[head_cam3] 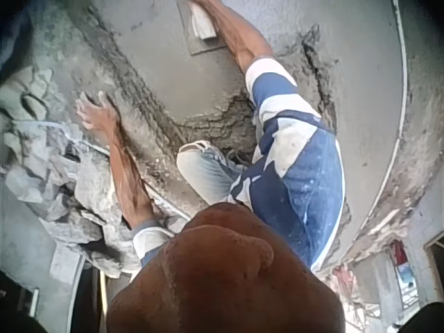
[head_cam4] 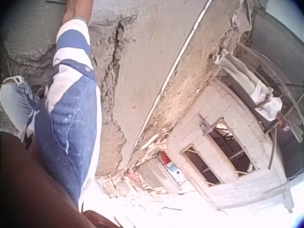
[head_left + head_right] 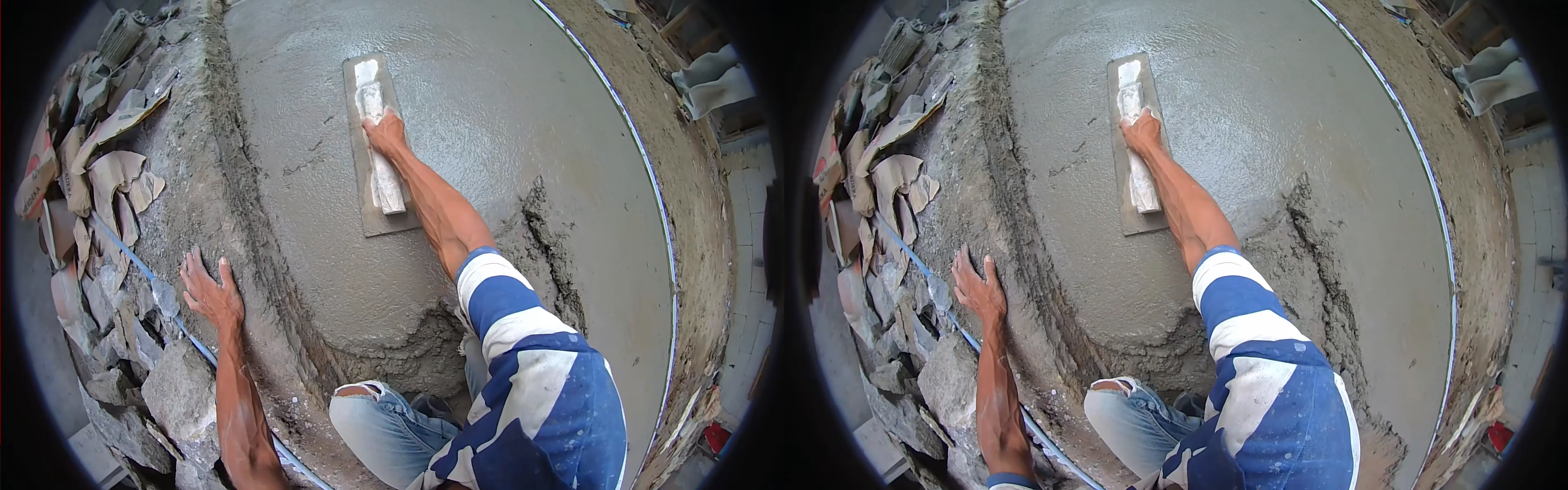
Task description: The person levels and smooths wet concrete on a walkway using a trowel and a wooden float. The person spreads the concrete with the trowel, smooths the surface with the float, and later pours additional concrete from a bucket.
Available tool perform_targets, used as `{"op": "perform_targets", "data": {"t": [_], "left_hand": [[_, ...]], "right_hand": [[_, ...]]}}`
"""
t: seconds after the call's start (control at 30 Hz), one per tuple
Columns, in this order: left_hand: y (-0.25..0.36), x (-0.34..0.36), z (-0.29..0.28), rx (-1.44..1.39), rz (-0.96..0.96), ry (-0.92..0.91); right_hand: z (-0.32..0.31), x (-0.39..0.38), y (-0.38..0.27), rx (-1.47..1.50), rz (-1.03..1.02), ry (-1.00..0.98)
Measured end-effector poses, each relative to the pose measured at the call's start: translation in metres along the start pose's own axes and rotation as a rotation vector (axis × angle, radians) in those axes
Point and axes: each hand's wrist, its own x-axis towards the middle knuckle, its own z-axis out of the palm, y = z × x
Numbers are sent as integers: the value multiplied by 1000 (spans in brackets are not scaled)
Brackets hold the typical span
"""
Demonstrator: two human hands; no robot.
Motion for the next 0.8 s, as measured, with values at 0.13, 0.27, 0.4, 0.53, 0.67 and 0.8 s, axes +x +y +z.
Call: {"op": "perform_targets", "data": {"t": [0.13, 0.27, 0.4, 0.53, 0.67, 0.8], "left_hand": [[1, 0, 0, -32, -11, -24], [2, 0, 2, -15, 19, 50], [-13, 0, -1, -12, 7, 27], [-4, 2, 4, -30, 16, 19], [-10, 1, 1, 5, 2, 21], [25, -3, 9, -83, 43, -1]], "right_hand": [[-39, 29, 25, -65, -16, 148], [-86, 45, 55, 31, 124, 221], [-107, 33, 59, -46, 127, 227], [-155, 27, 95, -85, 152, 426], [-189, -9, 116, 39, 225, 413], [-284, -38, 184, -108, 215, 579]]}}
